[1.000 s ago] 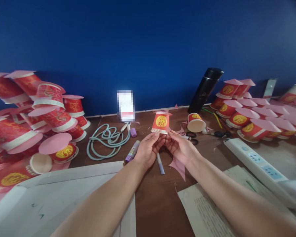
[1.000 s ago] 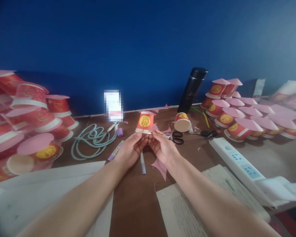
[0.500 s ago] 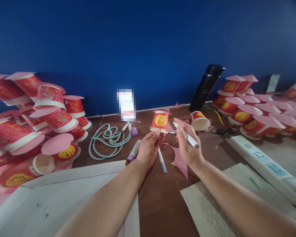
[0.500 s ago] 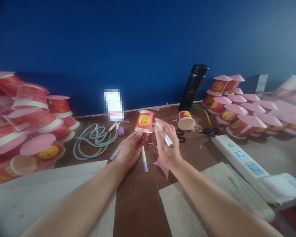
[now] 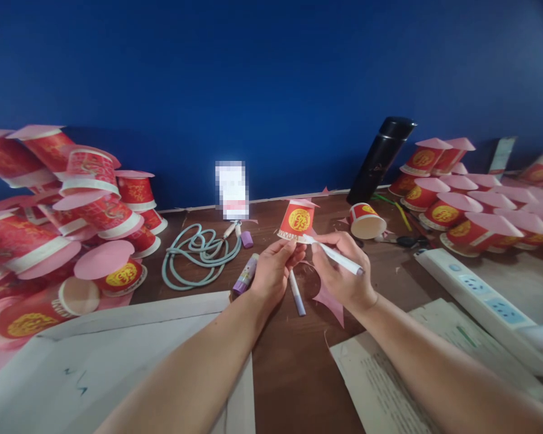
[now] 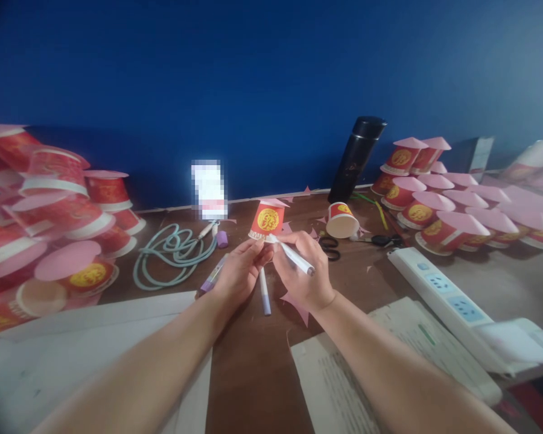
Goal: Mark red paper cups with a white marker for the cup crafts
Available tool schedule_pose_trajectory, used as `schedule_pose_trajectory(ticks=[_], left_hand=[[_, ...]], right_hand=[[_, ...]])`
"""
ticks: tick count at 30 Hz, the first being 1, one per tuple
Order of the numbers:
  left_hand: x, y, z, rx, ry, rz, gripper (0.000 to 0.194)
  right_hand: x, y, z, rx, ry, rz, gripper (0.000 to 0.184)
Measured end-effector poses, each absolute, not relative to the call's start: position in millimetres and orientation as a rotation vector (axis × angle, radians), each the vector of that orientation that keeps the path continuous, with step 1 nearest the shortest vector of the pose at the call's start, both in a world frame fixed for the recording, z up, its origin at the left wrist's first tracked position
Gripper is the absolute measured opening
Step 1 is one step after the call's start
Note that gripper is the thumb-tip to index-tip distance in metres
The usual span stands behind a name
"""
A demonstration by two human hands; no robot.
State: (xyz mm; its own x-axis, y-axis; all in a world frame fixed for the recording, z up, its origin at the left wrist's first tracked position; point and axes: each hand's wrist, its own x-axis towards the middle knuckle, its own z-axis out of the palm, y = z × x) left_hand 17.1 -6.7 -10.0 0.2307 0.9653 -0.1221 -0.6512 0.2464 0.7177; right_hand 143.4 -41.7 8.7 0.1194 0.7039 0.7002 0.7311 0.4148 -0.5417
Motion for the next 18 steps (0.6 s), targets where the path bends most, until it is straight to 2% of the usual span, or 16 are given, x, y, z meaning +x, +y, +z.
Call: schedule_pose_trajectory(ticks=[18], left_hand=[[16.3, -7.2, -9.2, 0.572, 0.629, 1.218, 0.015]], right_hand=[[144.9, -41.6, 7.0, -1.245, -1.673, -0.047, 0.008]])
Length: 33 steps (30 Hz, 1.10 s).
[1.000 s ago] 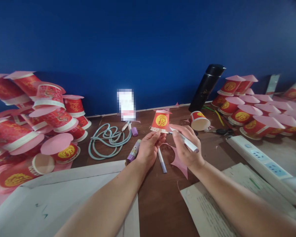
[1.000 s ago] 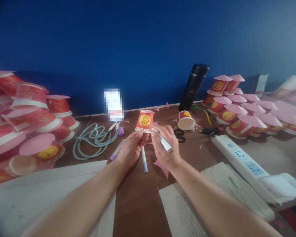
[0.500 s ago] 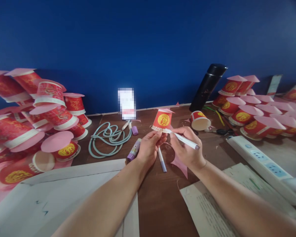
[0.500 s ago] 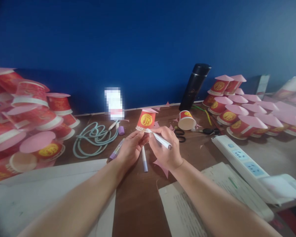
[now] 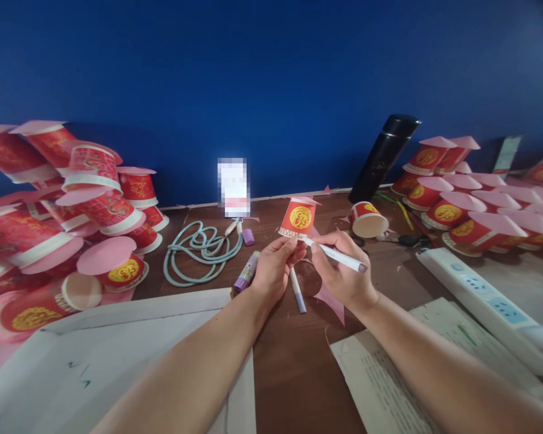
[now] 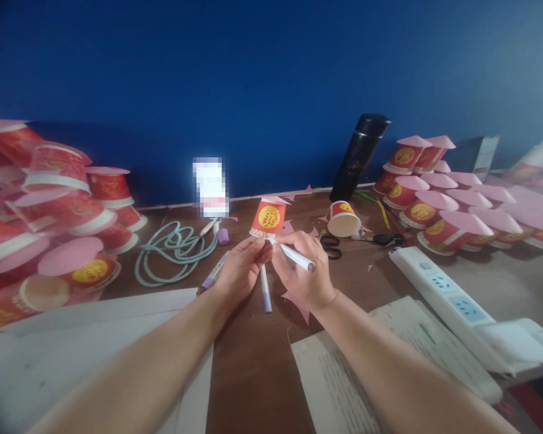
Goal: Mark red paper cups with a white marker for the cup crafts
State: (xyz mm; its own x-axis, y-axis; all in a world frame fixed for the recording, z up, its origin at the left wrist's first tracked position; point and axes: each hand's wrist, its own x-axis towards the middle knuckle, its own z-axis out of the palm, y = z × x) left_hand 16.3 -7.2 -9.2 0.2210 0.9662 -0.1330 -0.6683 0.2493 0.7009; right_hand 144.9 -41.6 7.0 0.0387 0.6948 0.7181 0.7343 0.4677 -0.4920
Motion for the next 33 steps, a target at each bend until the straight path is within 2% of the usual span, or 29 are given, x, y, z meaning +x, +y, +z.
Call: schedule_pose_trajectory(ticks=[33], left_hand=[[15.7, -8.1, -9.0, 0.619, 0.609, 1.211, 0.016]], right_hand=[[142.2, -41.3, 8.7, -1.274, -1.686, -0.12, 0.005]])
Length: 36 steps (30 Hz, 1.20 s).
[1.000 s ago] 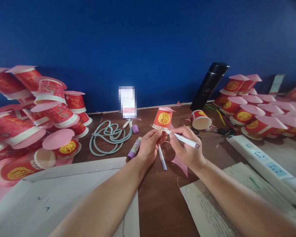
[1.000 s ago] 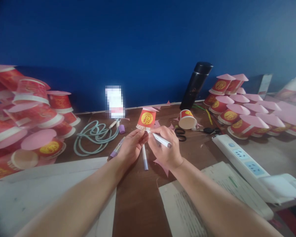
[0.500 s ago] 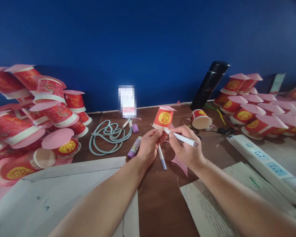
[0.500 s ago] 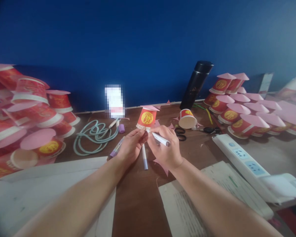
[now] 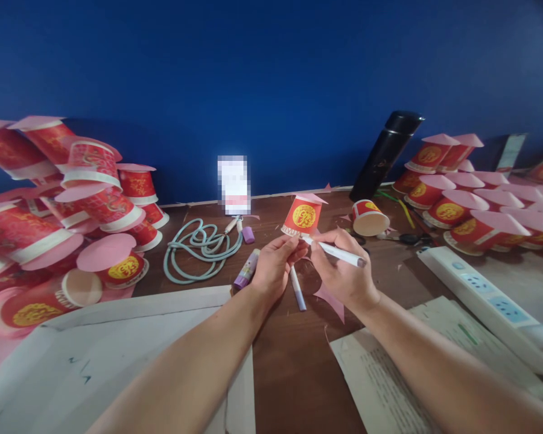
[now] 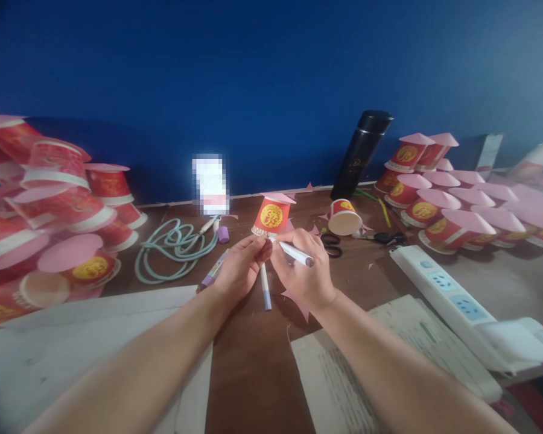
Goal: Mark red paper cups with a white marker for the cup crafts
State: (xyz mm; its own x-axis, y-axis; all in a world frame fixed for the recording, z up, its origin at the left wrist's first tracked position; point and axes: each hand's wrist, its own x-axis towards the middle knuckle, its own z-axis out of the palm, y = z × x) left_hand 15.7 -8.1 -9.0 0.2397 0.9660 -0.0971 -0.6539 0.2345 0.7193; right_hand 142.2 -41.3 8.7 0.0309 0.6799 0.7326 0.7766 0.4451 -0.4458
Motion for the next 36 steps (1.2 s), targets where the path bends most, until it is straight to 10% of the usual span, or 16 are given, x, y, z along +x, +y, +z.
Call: schedule_pose_trajectory(ticks=[36], left_hand=[[11.1, -9.0, -9.9, 0.631, 0.637, 1.164, 0.02]], right_hand=[[146.4, -40.0, 15.1, -1.3, -1.676, -0.091, 0.004]])
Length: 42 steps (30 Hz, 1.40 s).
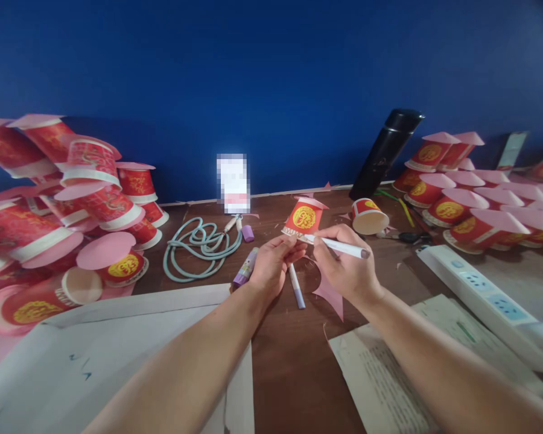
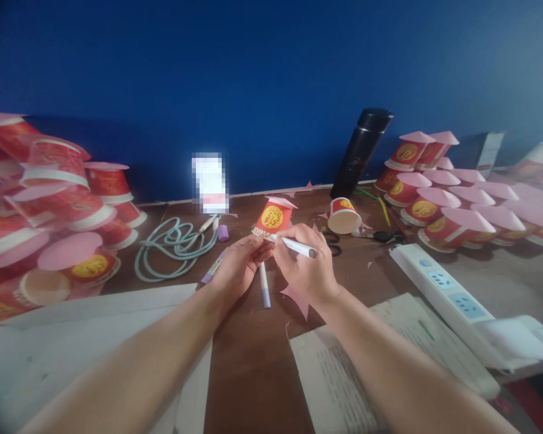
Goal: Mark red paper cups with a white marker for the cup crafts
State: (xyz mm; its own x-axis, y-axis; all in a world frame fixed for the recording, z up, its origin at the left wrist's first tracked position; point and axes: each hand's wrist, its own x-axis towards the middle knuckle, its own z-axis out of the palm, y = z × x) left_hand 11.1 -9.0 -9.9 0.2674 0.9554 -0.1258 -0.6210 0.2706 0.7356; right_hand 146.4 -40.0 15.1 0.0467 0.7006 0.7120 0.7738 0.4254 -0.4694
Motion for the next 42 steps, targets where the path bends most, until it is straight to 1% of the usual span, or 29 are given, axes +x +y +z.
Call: schedule_pose_trajectory(ticks=[11, 18, 24, 32, 42], left_hand=[[11, -9, -9, 0.672, 0.661, 1.127, 0.02], [11, -8, -10, 0.67, 0.665, 1.122, 0.021], [11, -8, -10, 0.631, 0.648, 1.133, 0.016], [10, -7, -7, 0.538, 0.629, 1.171, 0.015], [11, -7, -7, 0.582, 0.629, 1.175, 0.014]], right_hand=[[152, -40, 26, -1.386, -1.599, 0.216, 0.008], [151, -40, 26, -1.38, -1.594, 0.21, 0.007], [149, -41, 22, -1.363, -1.617, 0.179, 0.004], [143, -45, 13, -1.293, -1.748, -0.049, 0.004], [143, -44, 14, -1.364, -1.637, 0.053, 0.003]])
